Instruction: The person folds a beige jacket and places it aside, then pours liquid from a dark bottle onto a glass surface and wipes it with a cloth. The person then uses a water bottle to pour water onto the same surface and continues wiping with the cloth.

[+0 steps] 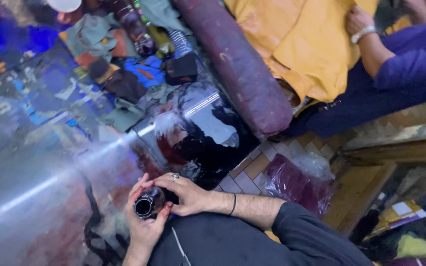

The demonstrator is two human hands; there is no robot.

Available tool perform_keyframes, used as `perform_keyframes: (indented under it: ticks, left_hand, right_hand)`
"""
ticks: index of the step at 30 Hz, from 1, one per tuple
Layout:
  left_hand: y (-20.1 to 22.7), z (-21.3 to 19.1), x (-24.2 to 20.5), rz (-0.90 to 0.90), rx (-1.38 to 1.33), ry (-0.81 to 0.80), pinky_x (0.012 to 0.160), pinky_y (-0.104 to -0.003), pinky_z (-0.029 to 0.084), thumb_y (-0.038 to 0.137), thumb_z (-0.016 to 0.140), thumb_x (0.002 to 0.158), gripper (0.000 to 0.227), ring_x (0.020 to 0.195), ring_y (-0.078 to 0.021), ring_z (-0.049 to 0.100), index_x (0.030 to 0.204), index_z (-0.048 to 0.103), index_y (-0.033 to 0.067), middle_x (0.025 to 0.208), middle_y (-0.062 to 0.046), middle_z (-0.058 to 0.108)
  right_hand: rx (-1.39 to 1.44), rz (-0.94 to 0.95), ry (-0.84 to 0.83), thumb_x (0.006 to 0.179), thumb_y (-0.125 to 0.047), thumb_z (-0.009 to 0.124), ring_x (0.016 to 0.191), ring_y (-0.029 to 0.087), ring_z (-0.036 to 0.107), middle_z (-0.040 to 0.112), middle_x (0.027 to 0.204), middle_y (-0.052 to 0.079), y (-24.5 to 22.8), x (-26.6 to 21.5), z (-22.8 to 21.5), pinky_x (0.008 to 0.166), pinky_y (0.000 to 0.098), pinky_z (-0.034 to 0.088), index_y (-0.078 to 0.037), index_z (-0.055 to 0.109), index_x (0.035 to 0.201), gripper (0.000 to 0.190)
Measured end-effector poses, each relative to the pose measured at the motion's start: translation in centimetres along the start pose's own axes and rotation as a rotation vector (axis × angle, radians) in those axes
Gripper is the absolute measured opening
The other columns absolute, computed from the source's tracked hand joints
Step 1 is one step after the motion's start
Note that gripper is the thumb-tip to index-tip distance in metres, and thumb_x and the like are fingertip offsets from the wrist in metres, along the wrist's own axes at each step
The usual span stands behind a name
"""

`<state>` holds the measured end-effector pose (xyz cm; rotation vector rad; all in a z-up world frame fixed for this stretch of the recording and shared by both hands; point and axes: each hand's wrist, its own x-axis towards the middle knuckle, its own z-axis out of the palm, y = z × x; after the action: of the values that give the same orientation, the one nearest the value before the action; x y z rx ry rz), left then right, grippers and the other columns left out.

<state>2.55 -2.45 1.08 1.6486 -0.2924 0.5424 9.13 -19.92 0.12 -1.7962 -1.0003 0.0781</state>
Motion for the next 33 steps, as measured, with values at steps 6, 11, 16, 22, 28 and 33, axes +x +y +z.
perform_keyframes:
  ticks: [6, 11, 16, 22, 28, 33]
  left_hand:
    - [1.7, 3.1, 3.7, 0.079, 0.129, -0.291, 0.12, -0.056, 0.034, 0.023, 0.089, 0.072, 0.099, 0.148, -0.0441, 0.038, 0.15, 0.03, 0.0088, 0.151, -0.021, 0.045]
    - [0.1, 1.9, 4.6, 0.177, 0.429, -0.28, 0.125, -0.059, 0.019, 0.033, 0.087, 0.071, 0.105, 0.152, -0.0445, 0.027, 0.152, 0.028, 0.0029, 0.16, -0.023, 0.032]
    - [-5.5, -5.2, 3.3, -0.037, 0.727, -0.045, 0.129, -0.056, 0.025, 0.024, 0.082, 0.084, 0.09, 0.153, -0.0441, 0.032, 0.155, 0.033, -0.0012, 0.16, -0.024, 0.037]
    - [-10.8, -14.6, -0.3, -0.108, 0.954, 0.146, 0.128, -0.053, 0.026, 0.019, 0.081, 0.097, 0.082, 0.15, -0.0426, 0.033, 0.157, 0.03, -0.0039, 0.158, -0.027, 0.035]
    - [-13.1, -16.7, -3.1, -0.128, 0.74, 0.249, 0.127, -0.049, 0.033, 0.012, 0.074, 0.103, 0.075, 0.155, -0.0449, 0.032, 0.158, 0.027, -0.0059, 0.161, -0.028, 0.029]
    - [-12.0, -15.7, -2.7, -0.127, 0.881, 0.211, 0.13, -0.05, 0.028, 0.007, 0.075, 0.104, 0.07, 0.15, -0.0417, 0.033, 0.155, 0.029, -0.0042, 0.163, -0.026, 0.031]
  right_hand:
    - [-0.069, 0.078, 0.263, 0.072, -0.023, 0.088, 0.112, 0.032, 0.067, 0.069, 0.121, 0.015, -1.3, -2.1, -3.3, 0.097, 0.042, 0.054, -0.003, 0.06, 0.131, 0.068]
    - [0.094, 0.299, 0.585, 0.081, -0.022, 0.09, 0.097, 0.015, 0.074, 0.076, 0.108, 0.005, -2.2, -6.0, -10.4, 0.085, 0.0316, 0.061, -0.005, 0.07, 0.115, 0.043]
    - [0.01, 0.278, 0.994, 0.085, -0.006, 0.084, 0.097, 0.015, 0.072, 0.072, 0.108, 0.005, 0.8, -10.7, -22.4, 0.089, 0.0294, 0.059, -0.003, 0.056, 0.122, 0.047]
    - [-0.493, 0.44, 1.065, 0.082, -0.001, 0.09, 0.099, 0.015, 0.068, 0.069, 0.11, 0.005, 5.8, -14.6, -37.8, 0.088, 0.0308, 0.056, -0.002, 0.059, 0.122, 0.05]
    - [-0.599, 0.35, 1.02, 0.078, -0.003, 0.093, 0.12, 0.022, 0.059, 0.052, 0.13, 0.008, 9.7, -18.4, -50.1, 0.104, 0.0359, 0.053, -0.001, 0.058, 0.13, 0.062]
    - [-0.521, 0.522, 0.964, 0.077, -0.005, 0.093, 0.11, 0.02, 0.061, 0.059, 0.12, 0.005, 9.3, -21.0, -55.3, 0.099, 0.0341, 0.054, -0.004, 0.058, 0.125, 0.059]
